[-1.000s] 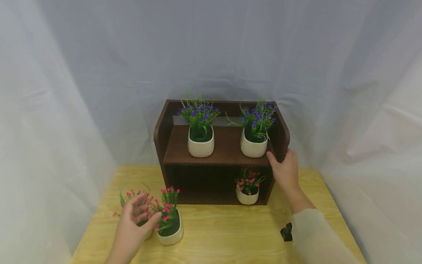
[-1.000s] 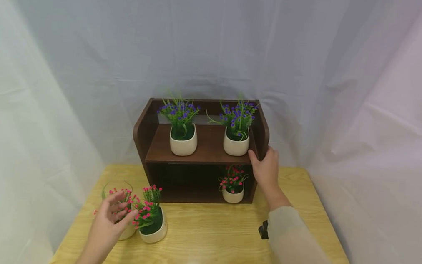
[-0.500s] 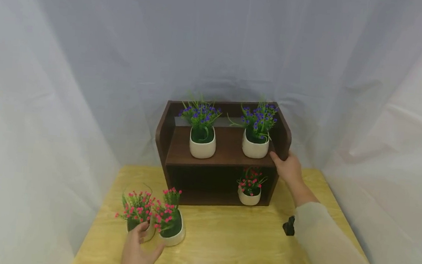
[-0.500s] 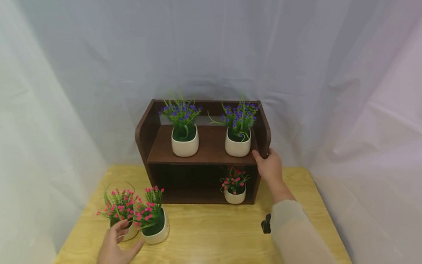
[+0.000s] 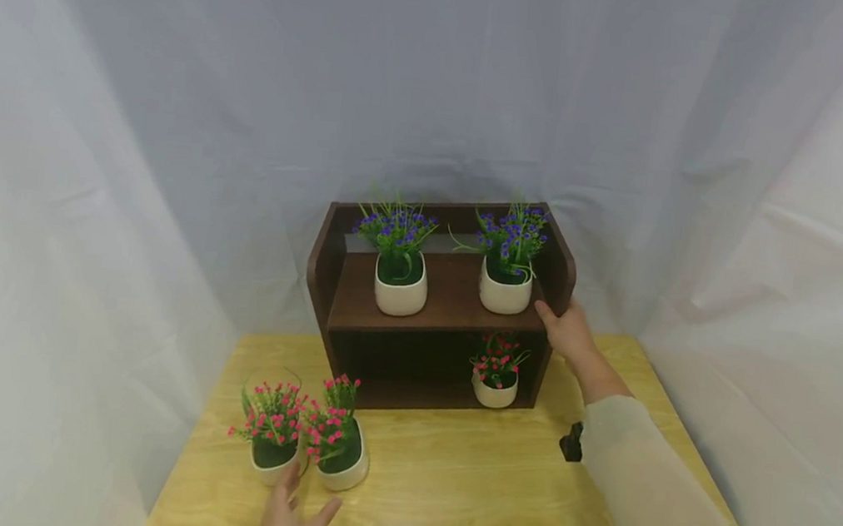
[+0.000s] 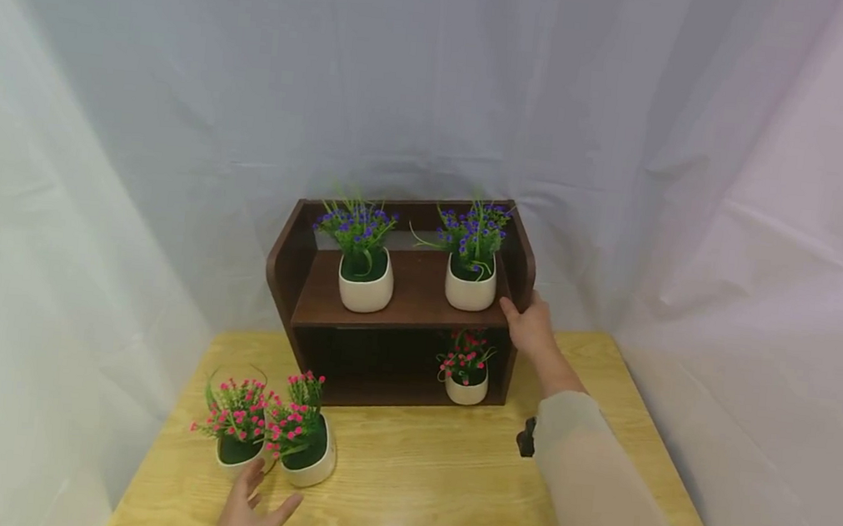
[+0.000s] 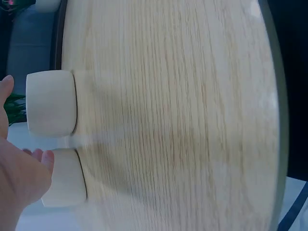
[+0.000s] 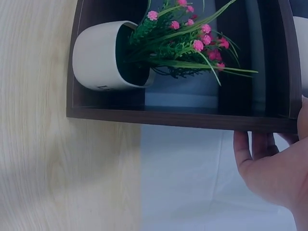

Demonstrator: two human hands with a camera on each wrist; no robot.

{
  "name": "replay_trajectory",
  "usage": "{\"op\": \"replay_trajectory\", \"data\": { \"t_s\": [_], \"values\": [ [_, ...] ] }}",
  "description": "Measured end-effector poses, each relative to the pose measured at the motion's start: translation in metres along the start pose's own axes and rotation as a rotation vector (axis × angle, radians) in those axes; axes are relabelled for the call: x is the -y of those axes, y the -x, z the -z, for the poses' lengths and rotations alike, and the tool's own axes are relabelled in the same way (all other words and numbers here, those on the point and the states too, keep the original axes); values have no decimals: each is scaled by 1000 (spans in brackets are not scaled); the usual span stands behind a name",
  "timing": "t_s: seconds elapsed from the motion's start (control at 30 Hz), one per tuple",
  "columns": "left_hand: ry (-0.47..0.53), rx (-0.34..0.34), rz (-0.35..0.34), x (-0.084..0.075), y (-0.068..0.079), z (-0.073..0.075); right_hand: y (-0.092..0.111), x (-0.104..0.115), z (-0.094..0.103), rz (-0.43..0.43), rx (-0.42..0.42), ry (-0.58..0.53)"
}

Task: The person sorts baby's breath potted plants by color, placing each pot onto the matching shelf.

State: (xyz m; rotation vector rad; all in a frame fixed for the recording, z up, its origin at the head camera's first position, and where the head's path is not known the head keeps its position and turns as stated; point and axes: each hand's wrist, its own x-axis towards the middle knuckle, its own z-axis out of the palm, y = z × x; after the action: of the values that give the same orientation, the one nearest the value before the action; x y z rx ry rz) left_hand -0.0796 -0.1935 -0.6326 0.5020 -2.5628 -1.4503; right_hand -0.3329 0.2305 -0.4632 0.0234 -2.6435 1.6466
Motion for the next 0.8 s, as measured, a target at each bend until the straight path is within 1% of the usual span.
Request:
{"op": "replay_trajectory", "data": {
  "t_s": [0.17,0.3,0.4,0.5,0.6,0.73,0.8],
  "values": [
    [-24,-45,-46,-1,-6,-9,-1,-1,3,-8,44,-15],
    [-19,-68,-77,-1,-11,-16,-1,-2,3,-27,59,-29],
    [-22,-65,-71,0,-15,-19,-1,-1,2,-33,54,-36],
    [-34,-37,-55,3,-19,-22,0,-1,2,-46,55,-46],
    [-29,-17,-67,5,-22,-26,1,-1,3,-55,62,-58],
    [-26,-33,-101,7,-25,-32,0,-2,2,-64,67,-64],
    [-36,-48,-105,6,-26,-34,0,-2,2,-70,69,-59]
  ]
}}
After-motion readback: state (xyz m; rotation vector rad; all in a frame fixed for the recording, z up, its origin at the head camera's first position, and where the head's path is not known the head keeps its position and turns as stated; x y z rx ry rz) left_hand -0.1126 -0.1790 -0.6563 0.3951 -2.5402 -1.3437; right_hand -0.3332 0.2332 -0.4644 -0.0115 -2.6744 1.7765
